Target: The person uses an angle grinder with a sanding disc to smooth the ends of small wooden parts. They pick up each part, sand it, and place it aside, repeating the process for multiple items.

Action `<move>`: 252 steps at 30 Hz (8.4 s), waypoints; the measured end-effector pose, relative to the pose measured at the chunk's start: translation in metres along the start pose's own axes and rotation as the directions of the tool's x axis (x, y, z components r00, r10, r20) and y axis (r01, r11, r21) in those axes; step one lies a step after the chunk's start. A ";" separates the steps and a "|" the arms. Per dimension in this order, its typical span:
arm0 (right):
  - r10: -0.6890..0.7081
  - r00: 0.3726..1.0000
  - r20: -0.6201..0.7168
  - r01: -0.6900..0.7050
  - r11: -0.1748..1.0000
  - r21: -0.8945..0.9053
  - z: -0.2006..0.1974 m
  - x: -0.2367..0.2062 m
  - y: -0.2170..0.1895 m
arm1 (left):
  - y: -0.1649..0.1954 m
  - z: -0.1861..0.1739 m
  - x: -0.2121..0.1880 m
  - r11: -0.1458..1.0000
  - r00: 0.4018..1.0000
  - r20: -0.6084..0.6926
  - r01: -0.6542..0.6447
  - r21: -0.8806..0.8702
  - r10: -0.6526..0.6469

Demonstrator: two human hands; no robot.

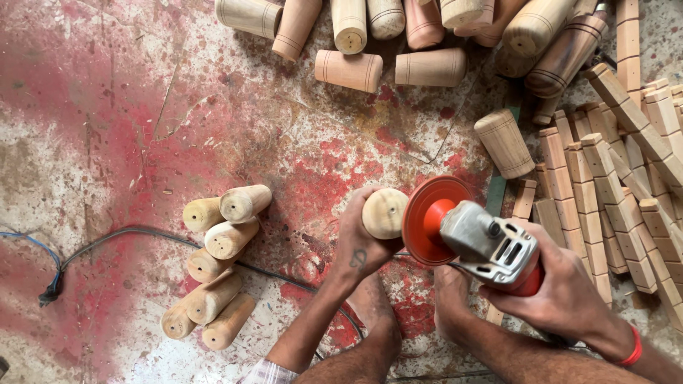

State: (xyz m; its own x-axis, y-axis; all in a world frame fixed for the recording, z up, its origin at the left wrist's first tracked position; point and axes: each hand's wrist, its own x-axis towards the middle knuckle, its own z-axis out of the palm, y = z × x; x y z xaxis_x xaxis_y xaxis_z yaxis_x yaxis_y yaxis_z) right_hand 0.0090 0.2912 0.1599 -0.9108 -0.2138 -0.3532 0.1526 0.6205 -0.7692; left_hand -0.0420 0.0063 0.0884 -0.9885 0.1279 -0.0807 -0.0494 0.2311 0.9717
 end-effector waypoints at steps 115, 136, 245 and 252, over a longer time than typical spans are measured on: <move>0.095 0.995 -0.040 -0.094 0.995 0.031 0.006 0.006 0.012 | -0.011 -0.024 0.015 0.863 0.908 0.027 -0.405 0.301 0.417; 0.093 0.996 0.002 -0.093 0.995 -0.030 0.003 0.013 -0.023 | 0.003 -0.028 0.018 0.800 0.861 0.063 -0.494 0.339 0.505; 0.128 0.987 0.095 -0.134 0.989 0.069 -0.006 0.005 -0.013 | 0.001 -0.034 0.007 0.905 0.919 0.038 -0.393 0.166 0.392; -0.018 0.999 0.034 0.021 0.996 -0.082 0.001 0.001 -0.012 | 0.016 -0.024 0.006 0.885 0.934 -0.009 -0.334 0.325 0.356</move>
State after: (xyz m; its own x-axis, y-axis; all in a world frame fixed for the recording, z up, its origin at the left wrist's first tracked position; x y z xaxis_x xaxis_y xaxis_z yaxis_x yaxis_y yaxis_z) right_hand 0.0063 0.2826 0.1682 -0.8999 -0.2504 -0.3570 0.1018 0.6754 -0.7304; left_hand -0.0520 -0.0125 0.1085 -0.9425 0.1931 0.2729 0.3332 0.4754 0.8142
